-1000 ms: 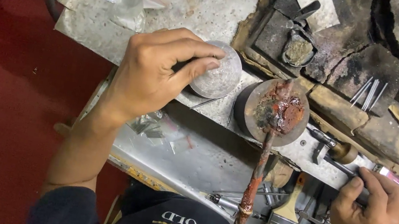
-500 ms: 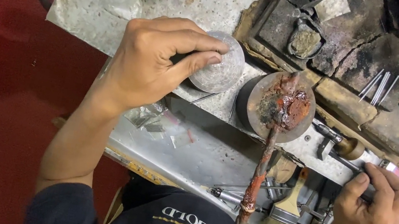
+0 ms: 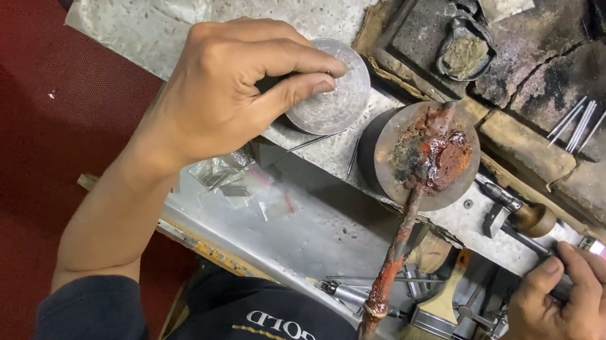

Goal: Hammering a metal ring on a mandrel to shape or size it at a jewelry workbench.

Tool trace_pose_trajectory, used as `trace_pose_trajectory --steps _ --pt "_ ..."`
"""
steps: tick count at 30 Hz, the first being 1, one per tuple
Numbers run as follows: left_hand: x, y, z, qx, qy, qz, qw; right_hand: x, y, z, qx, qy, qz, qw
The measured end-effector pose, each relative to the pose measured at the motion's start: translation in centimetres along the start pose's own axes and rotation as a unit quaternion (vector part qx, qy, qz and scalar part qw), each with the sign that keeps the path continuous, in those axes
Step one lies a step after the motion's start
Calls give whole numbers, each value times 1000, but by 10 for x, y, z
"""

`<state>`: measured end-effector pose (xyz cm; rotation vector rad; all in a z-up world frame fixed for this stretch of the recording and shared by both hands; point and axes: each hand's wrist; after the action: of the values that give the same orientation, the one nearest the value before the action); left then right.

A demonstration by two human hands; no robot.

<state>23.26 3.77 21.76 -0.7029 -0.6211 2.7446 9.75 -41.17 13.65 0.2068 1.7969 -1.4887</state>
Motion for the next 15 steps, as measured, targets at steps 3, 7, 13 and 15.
trace_pose_trajectory --steps 3,7,13,15 --pt "0 0 1 3 0 3 1000 3 2 4 -4 -5 7 1000" --pt "1 0 0 10 -7 7 1000 -2 1 1 -4 -9 8 1000" --pt "15 3 16 5 42 14 999 -13 -2 -8 -2 0 4 1000" --pt "26 10 28 21 58 15 998 -17 -4 -9 -15 -24 7 1000"
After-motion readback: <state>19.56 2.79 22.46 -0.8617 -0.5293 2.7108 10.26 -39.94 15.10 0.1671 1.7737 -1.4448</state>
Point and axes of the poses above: each hand's wrist, its own x-axis away from the middle knuckle, its own y-axis out of the palm, z = x × y, and after that the axes turned 7 degrees about -y, right-handed
